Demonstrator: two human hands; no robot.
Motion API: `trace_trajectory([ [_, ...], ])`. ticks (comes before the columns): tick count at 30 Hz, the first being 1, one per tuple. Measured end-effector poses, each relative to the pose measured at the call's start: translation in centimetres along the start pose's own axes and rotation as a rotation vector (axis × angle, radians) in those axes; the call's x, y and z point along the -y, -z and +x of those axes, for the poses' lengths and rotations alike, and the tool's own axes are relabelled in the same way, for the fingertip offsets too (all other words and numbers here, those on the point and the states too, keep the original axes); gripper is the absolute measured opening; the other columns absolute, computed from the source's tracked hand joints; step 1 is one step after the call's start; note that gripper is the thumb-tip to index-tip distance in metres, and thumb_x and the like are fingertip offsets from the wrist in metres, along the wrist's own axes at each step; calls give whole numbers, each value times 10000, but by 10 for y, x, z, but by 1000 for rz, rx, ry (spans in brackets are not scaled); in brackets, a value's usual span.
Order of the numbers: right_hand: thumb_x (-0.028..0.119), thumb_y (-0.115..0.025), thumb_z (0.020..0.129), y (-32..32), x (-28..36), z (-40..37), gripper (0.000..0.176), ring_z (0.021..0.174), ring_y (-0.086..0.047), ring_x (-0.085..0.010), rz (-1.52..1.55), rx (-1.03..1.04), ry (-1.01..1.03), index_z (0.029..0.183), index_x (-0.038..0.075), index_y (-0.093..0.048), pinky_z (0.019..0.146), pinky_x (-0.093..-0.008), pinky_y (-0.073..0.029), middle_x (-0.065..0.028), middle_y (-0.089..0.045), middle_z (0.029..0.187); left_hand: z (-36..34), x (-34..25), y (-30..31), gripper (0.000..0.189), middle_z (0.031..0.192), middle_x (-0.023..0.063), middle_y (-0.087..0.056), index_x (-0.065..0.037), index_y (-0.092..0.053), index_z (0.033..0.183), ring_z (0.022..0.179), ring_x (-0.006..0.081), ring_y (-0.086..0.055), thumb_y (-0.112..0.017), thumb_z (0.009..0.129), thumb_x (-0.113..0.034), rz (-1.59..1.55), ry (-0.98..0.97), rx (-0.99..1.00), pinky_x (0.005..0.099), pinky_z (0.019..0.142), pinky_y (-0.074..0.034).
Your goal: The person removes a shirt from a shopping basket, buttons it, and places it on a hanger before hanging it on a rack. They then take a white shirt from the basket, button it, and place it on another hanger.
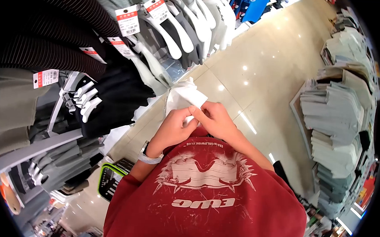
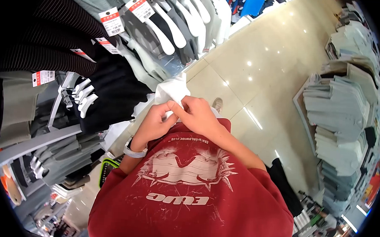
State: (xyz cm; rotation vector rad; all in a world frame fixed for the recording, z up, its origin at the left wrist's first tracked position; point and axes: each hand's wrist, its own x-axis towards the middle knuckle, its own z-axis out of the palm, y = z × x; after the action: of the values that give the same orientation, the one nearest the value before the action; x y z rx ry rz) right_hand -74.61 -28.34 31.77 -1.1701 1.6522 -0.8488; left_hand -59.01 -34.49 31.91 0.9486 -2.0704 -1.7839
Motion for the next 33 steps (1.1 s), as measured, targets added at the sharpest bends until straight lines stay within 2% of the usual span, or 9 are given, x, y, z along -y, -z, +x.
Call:
trace_trajectory([
  [5, 336, -504, 941, 61, -40, 11, 417, 564, -617, -173, 606, 346, -259, 935, -67, -611, 527, -237, -517, -93, -625, 685, 36, -36, -57, 147, 647, 189, -589, -30, -637, 843, 559, 354, -554, -565, 780, -141, 141, 9, -113, 404, 541, -435],
  [8, 308, -480, 948, 85, -44, 11, 385, 572, -623, -177, 782, 237, -416, 982, -56, -599, 524, -242, -519, -95, -619, 686, 51, -50, -78, 122, 630, 183, -585, -46, -628, 776, 571, 360, -567, -579, 764, -157, 405, -10, -120, 426, 545, -442],
  [10, 291, -440, 959, 102, -49, 11, 378, 592, -628, -174, 725, 229, -445, 895, -39, -612, 505, -260, -504, -82, -599, 632, 59, -53, -89, 115, 606, 176, -573, -53, -615, 759, 566, 368, -557, -588, 760, -165, 443, -10, -186, 428, 530, -433],
  [11, 298, -440, 959, 115, -57, 13, 397, 603, -629, -207, 374, 336, -345, 847, -44, -607, 515, -292, -496, -105, -593, 611, 61, -54, -96, 113, 581, 170, -561, -60, -602, 741, 561, 375, -548, -597, 755, -173, 488, -21, -234, 430, 515, -424],
  [13, 328, -448, 954, 131, -68, 19, 465, 591, -595, -316, -210, 345, -46, 747, -66, -583, 555, -386, -459, -187, -568, 580, 67, -57, -107, 110, 574, 166, -557, -66, -604, 739, 554, 373, -548, -594, 755, -175, 507, -9, -274, 431, 513, -423],
  [17, 319, -481, 940, 147, -68, 28, 439, 579, -555, -375, -83, 428, -25, 769, -69, -592, 571, -409, -444, -232, -571, 617, 76, -59, -122, 102, 559, 163, -546, -73, -613, 749, 538, 367, -545, -593, 761, -173, 518, 19, -339, 428, 511, -422],
  [25, 263, -527, 948, 157, -61, 48, 326, 484, -475, -102, 339, 414, -107, 765, -6, -547, 459, -271, -381, -23, -509, 557, 97, -56, -110, 141, 583, 172, -530, -35, -606, 817, 516, 319, -538, -570, 847, -168, 370, 47, -373, 383, 513, -409],
  [30, 262, -514, 961, 162, -50, 60, 315, 480, -474, -95, 592, 341, -138, 753, 26, -525, 458, -250, -364, 3, -485, 559, 114, -59, -92, 195, 732, 38, -595, 16, -603, 926, 669, 82, -505, -510, 927, -155, -313, 23, -213, 265, 599, -407],
  [33, 228, -488, 970, 169, -39, 78, 313, 499, -501, -109, 537, 429, -13, 735, 27, -537, 502, -247, -401, -6, -501, 583, 126, -55, -76, 190, 868, 56, -627, 53, -598, 958, 783, 108, -561, -514, 916, -112, -649, -23, -149, 236, 697, -439],
])
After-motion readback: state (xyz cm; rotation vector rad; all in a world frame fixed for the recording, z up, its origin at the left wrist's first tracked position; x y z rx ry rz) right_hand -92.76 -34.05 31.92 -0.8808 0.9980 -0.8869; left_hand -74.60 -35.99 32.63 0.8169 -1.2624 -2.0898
